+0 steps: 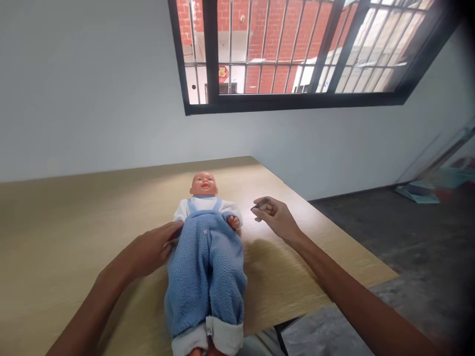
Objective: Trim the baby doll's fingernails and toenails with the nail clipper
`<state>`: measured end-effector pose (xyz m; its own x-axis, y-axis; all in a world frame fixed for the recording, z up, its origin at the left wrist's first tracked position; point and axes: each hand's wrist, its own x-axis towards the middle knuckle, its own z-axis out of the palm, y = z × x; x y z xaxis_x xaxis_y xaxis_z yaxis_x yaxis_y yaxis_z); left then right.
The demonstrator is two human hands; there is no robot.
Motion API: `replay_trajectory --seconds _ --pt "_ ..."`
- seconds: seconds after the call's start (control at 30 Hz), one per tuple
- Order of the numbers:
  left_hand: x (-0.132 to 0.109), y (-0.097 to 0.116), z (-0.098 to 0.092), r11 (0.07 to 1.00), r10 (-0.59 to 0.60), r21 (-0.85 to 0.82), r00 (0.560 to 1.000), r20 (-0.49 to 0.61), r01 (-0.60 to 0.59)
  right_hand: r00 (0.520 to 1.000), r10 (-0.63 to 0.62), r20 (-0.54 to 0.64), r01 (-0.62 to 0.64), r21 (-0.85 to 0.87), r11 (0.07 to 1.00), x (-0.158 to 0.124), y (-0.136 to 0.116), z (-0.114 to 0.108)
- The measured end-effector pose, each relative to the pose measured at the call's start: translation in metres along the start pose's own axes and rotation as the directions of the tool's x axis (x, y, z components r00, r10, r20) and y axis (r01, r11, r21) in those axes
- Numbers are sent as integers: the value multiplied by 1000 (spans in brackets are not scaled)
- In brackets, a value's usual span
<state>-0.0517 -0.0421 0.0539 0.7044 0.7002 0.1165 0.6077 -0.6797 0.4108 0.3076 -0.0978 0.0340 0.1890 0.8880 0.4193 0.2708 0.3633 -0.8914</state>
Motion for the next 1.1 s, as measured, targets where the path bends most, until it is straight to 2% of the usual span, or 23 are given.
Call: replay_trajectory --seconds 0.07,0.17,0.2,0.23,0.27,0.3,0.37,0.5,0.67,0.73,0.9,1.1 --pt "2 8 -9 988 -56 146 998 -5 56 999 25 25 -26 5 1000 0 2 4" --pt "22 34 -16 929 -69 350 986 -155 120 999 24 46 -24 -4 1000 -1 3 11" --pt "34 45 -16 942 -18 325 980 -200 84 999 16 48 -16 -12 1000 -2 3 12" --pt "46 55 -13 970 67 242 979 -193 -19 999 5 47 -4 -23 1000 -4 2 13" --pt "59 65 -10 980 179 109 973 -145 -165 999 -10 41 11 -36 999 -5 2 13" --pt "72 73 -5 965 263 47 962 -68 -260 999 -27 31 29 -49 998 -7 1 13" --pt "96 81 6 926 378 -36 925 49 -376 998 -67 9 67 -72 995 -10 0 12" --pt "128 77 23 873 486 -142 859 159 -467 990 -138 7 138 -90 986 -14 -1 13" --pt "139 65 26 842 527 -244 829 188 -481 974 -223 38 226 -106 968 -18 4 18" --pt "138 63 23 830 536 -289 826 176 -477 962 -270 36 272 -127 954 -21 7 20" --pt "135 61 19 819 516 -348 851 98 -457 922 -382 60 386 -203 900 -32 10 27" --pt "133 62 21 796 522 -397 851 66 -457 884 -454 112 466 -297 834 -37 10 37"
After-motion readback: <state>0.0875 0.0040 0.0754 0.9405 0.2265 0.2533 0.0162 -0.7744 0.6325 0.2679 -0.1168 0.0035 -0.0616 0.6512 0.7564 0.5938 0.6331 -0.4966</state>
